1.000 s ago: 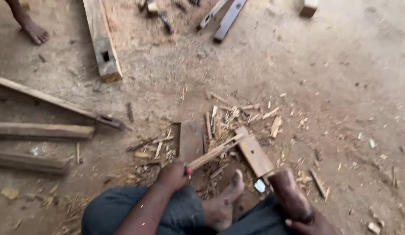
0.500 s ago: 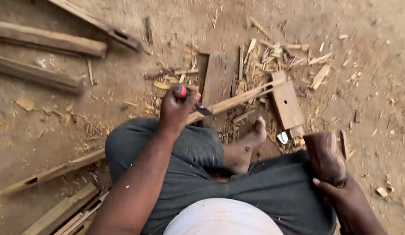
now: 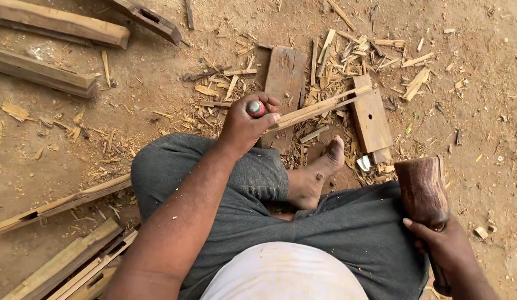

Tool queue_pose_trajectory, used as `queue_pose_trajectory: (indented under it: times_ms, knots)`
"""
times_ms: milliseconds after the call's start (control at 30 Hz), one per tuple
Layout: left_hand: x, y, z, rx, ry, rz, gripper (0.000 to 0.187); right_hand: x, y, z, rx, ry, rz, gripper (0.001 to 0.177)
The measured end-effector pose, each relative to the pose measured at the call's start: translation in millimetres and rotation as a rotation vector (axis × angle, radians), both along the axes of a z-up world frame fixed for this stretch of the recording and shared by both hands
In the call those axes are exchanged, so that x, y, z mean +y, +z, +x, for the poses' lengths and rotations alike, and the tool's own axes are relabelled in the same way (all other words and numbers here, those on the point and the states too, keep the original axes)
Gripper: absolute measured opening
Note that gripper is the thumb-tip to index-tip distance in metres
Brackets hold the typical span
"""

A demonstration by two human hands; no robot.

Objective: Using a chisel and a wooden mallet to carve a slot or groove into a wooden plank while sitting on the ground.

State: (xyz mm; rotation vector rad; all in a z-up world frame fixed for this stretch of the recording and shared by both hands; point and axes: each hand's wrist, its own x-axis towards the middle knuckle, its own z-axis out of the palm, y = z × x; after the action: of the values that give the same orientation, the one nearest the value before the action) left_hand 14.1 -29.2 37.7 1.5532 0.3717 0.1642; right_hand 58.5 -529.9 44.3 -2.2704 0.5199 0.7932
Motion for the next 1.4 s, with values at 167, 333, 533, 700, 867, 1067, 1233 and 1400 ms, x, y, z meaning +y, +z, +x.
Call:
queue_pose_trajectory:
  times_ms: [167,333,533,700,867,1067,1233,1400]
  knots:
    - [-2.5,5.9,-3.4,-0.057,0.027,0.009,0.02,1.7,4.0,-0.6,-0.013,0.027,0.003,0.047]
    - [-5.6,11.9,-5.0,-0.066,0.009,0.115,0.021,-2.0,0.9,-1.3,-0.025,0.053,0.012,0.046]
    - [-9.0,9.8,-2.1,-0.08,-0.019,0.213,0.021,3.1,5.3,0.3,-0.027,0.06,-0.003,0.048]
    - [-12.8,0.2,8.9,-0.062,-0.02,0.228,0.013,6.4,8.5,-2.4,-0.044,0.066,-0.009,0.051]
    - [0.8,-4.5,-2.0,-0.002,-0.063,0.001,0.011,47.3,45.8,-19.1,-0.08,0.031,0.007,0.059]
    - [-12.5,-7.4,1.0,-0.052,-0.104,0.052,0.014,81.8,65.8,-8.9,-0.19,0.094,0.157,0.065]
    - [-18.1,0.1,1.8,-0.034,-0.121,0.108,0.014,165.1,101.4,-1.4,-0.605,0.299,0.419,0.072]
    - [-20.1,21.7,-4.4,0.094,-0.153,0.131,0.016,271.6,148.4,24.1,-0.604,0.905,-0.106,0.074]
